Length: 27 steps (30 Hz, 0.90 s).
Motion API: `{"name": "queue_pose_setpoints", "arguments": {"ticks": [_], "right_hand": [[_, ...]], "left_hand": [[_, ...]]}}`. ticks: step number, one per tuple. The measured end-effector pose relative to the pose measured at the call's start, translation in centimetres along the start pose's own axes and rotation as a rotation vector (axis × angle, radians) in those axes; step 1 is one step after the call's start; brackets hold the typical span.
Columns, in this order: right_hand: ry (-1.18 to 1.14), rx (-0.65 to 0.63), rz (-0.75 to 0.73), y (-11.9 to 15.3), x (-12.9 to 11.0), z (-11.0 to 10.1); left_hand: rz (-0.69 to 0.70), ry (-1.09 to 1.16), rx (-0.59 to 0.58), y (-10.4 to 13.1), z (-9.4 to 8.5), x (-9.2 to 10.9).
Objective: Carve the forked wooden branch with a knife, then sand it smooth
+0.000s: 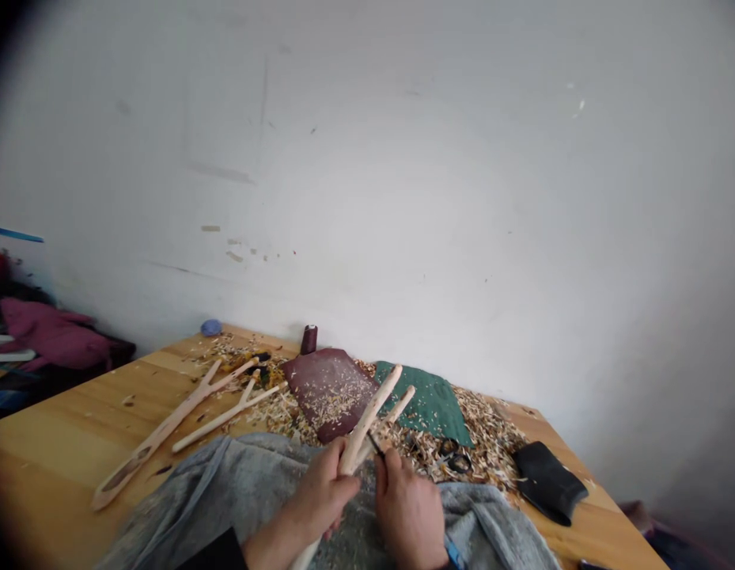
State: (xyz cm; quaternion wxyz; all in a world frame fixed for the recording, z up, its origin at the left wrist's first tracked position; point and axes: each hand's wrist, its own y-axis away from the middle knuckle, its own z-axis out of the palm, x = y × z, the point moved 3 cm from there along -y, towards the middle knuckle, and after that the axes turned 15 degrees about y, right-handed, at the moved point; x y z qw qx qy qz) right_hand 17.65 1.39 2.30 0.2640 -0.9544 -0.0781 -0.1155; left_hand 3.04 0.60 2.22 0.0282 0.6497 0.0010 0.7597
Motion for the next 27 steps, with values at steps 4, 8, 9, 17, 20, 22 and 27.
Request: {"name": "queue_pose_setpoints", "arguments": {"ticks": [4,8,9,17,20,22,27], "right_hand": [[-0.040,0.026,-0.064,0.3,-1.2,-0.2],[-0.022,0.053,0.028,0.0,0.4,-0.1],[-0.012,0.055,0.046,-0.1,0.7,0.1],[-0.041,0.125,-0.068,0.5,-0.6,0.9],[-0.020,0.127,0.013,0.2,0.6,0.6],[-0.002,0.119,0.039,0.1,0.9,0.6],[-0.012,0.107,-0.072,0.6,-0.9,1.0]], "left_hand": [[-0.059,-0.021,-0.011,-0.3,0.0,-0.1],[-0.046,-0.025,-0.068,0.1,0.4,0.5],[-0.043,-0.027,-0.077,0.2,0.5,0.5],[-0.037,-0.049,-0.011,-0.1,0.0,0.6],[-0.020,-0.034,-0.066,-0.1,0.1,0.6],[-0.026,-0.015,-0.081,-0.2,0.2,0.4],[-0.075,0.013,-0.028,-0.4,-0.2,0.4]]}}
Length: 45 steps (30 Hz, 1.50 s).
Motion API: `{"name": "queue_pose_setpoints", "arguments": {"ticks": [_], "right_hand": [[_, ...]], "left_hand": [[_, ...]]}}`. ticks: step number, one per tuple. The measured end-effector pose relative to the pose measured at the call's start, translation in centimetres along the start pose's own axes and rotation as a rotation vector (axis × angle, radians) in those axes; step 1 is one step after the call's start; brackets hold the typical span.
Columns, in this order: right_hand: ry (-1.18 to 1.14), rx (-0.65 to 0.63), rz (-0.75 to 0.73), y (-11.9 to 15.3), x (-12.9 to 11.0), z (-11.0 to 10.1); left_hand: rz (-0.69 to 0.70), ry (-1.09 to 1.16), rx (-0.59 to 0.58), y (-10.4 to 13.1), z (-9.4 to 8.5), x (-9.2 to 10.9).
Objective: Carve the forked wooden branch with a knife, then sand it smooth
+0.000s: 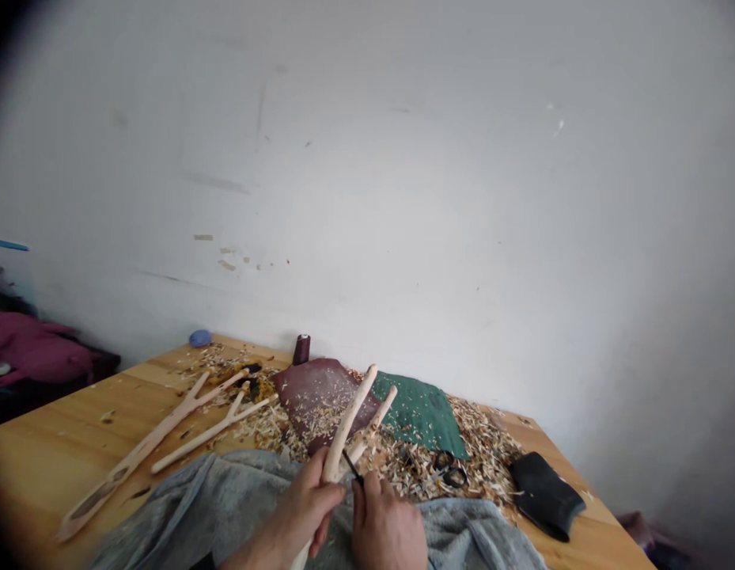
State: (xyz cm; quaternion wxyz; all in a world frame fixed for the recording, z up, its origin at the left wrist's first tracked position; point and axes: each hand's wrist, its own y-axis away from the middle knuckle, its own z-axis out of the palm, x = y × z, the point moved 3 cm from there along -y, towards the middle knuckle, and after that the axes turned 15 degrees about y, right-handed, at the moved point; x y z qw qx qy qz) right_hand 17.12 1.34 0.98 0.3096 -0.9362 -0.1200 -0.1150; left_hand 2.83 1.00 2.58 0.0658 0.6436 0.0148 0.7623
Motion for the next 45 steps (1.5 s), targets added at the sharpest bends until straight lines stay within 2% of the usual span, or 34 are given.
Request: {"name": "queue_pose_setpoints", "arguments": {"ticks": [2,7,13,19,25,32,38,45], "right_hand": [[-0.007,-0.008,-0.003,0.0,0.0,-0.1],[0.011,-0.064,0.125,-0.4,1.7,-0.5],[-0.027,-0.016,-0.028,0.0,-0.2,-0.3],[0.011,-0.063,0.122,-0.6,1.9,-1.0],[-0.061,-0.039,-0.030,0.0,-0.5,-1.0],[-0.033,-0.060,0.119,-0.6,1.7,-1.0],[-0.112,-0.025,0.016,-0.4,0.0,-1.7],[-0.053,-0.013,0.158,-0.8,1.5,-1.6]], "left_hand": [[-0.004,0.010,-0.002,0.2,0.0,0.3],[0.011,0.017,-0.077,0.4,0.3,0.7],[0.014,0.036,0.021,-0.2,-0.2,-0.3],[0.028,0.033,-0.063,0.3,0.2,0.2],[-0.012,0.115,0.004,-0.2,-0.2,0.2],[-0.055,0.188,-0.082,0.3,0.2,0.0],[-0.010,0.254,-0.004,0.1,0.0,0.3],[-0.056,0.280,-0.051,-0.1,0.1,-0.1]]}}
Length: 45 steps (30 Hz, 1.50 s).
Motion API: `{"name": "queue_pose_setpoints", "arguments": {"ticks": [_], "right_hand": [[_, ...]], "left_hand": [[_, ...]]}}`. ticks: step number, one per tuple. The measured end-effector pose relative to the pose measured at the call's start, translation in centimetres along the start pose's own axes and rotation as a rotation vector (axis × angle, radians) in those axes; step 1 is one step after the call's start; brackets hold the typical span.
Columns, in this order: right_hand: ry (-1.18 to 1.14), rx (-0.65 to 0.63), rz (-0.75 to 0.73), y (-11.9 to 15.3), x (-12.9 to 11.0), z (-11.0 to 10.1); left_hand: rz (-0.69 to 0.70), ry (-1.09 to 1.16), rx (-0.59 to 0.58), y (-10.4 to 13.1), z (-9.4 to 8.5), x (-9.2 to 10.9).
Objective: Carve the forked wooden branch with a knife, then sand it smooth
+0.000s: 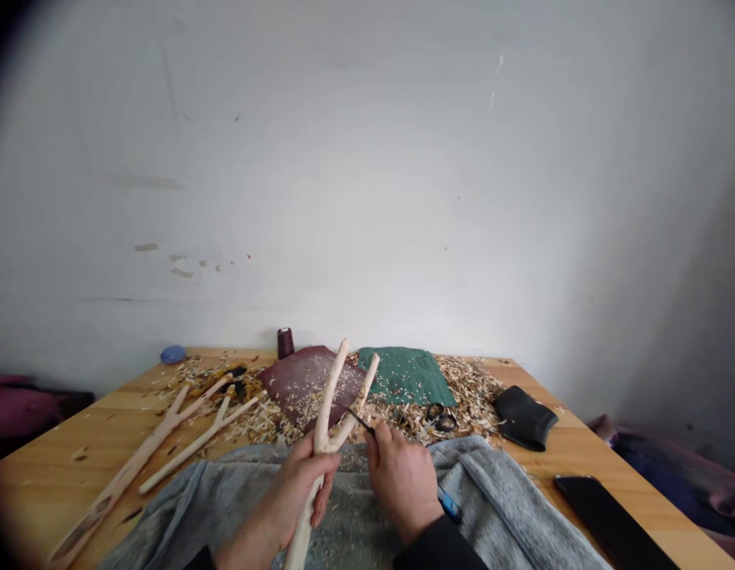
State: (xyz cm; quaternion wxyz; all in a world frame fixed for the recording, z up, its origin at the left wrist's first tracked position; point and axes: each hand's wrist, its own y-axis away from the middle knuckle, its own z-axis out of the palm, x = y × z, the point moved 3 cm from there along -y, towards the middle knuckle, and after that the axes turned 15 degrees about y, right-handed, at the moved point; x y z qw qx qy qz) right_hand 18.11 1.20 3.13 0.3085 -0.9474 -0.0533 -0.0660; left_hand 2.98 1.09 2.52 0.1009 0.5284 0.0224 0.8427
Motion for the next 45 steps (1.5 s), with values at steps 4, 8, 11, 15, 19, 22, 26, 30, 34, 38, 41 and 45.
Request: {"name": "queue_pose_setpoints", "arguments": {"ticks": [4,8,11,15,19,22,26,30,34,38,41,45], "right_hand": [[-0.038,-0.032,-0.093,0.3,-1.1,-0.3],[-0.056,-0.070,-0.093,0.2,-1.1,-0.4],[-0.002,-0.077,-0.012,-0.1,0.2,0.0],[0.009,-0.062,-0.027,0.0,-0.1,0.0],[-0.027,-0.083,-0.099,0.6,-1.7,-0.7],[-0.021,-0.091,-0.086,0.4,-1.4,-0.7],[0.022,-0.073,0.009,-0.1,0.4,0.0],[-0.019,-0.053,-0.069,0.2,-0.6,-0.2],[-0.063,-0.054,-0.130,0.6,-1.8,-0.7],[-0.024,-0.040,-0.044,0.1,-0.1,0.0],[-0.003,-0.027,-0.002,0.0,0.6,0.5],[-0.035,0.012,-0.113,0.7,-1.2,0.2]], "left_hand": [[-0.003,0.051,0.030,-0.3,-0.2,0.0],[-0.044,0.071,0.019,-0.4,-0.2,-0.2],[-0.074,0.074,0.012,-0.3,-0.1,-0.7],[-0.065,0.088,0.030,-0.4,-0.2,-0.9],[-0.034,0.095,0.055,-0.8,-0.4,-0.6],[-0.038,0.089,0.048,-0.8,-0.3,-0.7],[-0.070,0.088,0.006,-0.3,0.2,-1.1],[-0.079,0.128,0.011,-0.4,0.0,-0.9],[-0.083,0.150,0.005,-0.7,-0.3,-0.5],[-0.114,0.151,-0.043,-0.4,0.0,-0.6],[-0.131,0.160,-0.049,-0.2,0.2,-0.8],[-0.109,0.182,-0.001,-0.3,0.0,-0.5]]}}
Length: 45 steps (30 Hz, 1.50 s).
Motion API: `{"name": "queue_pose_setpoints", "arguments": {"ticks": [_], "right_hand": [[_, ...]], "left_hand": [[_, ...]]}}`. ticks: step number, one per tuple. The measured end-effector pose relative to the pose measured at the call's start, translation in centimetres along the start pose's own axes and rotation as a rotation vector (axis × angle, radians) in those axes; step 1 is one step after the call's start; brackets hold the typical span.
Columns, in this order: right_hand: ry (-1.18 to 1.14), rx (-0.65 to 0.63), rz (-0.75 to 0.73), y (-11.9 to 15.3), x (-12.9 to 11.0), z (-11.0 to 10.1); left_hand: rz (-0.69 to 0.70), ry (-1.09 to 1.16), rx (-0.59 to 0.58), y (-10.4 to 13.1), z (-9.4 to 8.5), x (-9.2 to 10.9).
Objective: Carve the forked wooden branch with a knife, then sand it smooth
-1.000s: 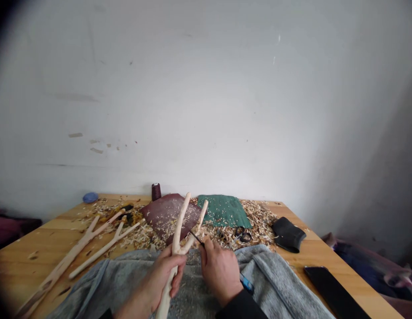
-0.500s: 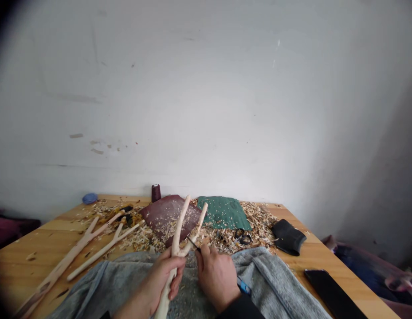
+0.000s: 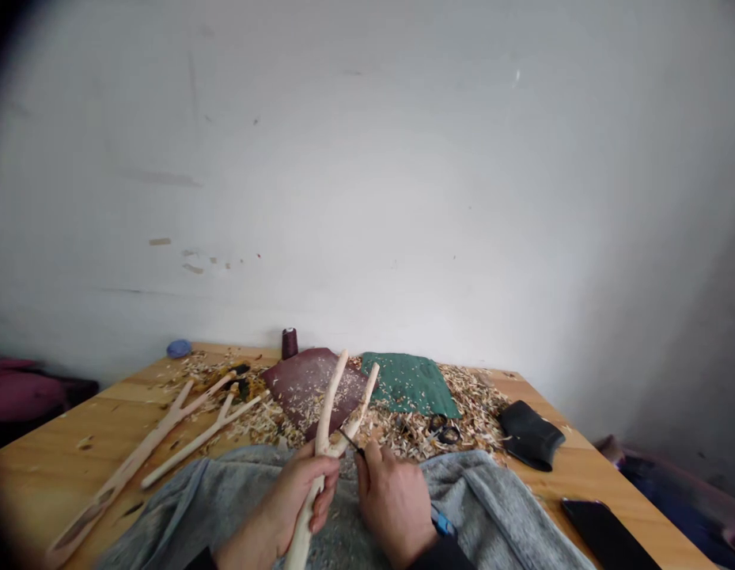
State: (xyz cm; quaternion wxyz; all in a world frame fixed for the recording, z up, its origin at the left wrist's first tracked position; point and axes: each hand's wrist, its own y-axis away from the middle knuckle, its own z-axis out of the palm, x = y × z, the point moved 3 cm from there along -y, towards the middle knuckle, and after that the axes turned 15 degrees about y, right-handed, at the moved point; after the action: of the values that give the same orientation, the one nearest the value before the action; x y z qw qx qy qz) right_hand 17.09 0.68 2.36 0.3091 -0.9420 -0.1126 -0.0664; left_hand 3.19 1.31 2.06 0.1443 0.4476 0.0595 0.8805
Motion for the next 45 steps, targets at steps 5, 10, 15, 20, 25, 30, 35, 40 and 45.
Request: {"name": "queue_pose_setpoints", "arguments": {"ticks": [5,10,15,20,25,30,35,40,45], "right_hand": [[-0.013,0.033,-0.022,0.2,-0.2,-0.1],[0.042,0.032,0.092,-0.3,2.0,0.6],[-0.006,0.045,-0.027,0.3,-0.3,0.2],[-0.034,0.026,-0.001,0.2,0.2,0.4],[0.036,0.010,0.084,-0.2,1.9,0.8],[-0.026,0.037,-0.037,0.3,-0.4,0.0],[-0.004,0.002,0.046,0.0,0.9,0.4],[0.040,0.004,0.064,0.0,1.3,0.6],[-0.019,0.062,-0.037,0.3,-0.8,-0.4]], "left_hand": [[0.002,0.005,-0.001,0.4,0.3,0.7],[-0.032,-0.004,-0.031,1.0,1.0,0.5],[-0.006,0.002,0.007,0.4,0.3,0.7],[-0.009,-0.018,-0.011,0.2,0.2,0.6],[-0.010,-0.033,-0.010,0.7,0.7,0.2],[0.001,-0.031,0.020,0.0,0.2,0.3],[0.003,-0.025,0.011,0.1,0.2,0.1],[0.010,-0.027,0.009,0.3,0.5,0.0],[0.026,-0.017,0.005,-0.2,0.0,0.5]]}}
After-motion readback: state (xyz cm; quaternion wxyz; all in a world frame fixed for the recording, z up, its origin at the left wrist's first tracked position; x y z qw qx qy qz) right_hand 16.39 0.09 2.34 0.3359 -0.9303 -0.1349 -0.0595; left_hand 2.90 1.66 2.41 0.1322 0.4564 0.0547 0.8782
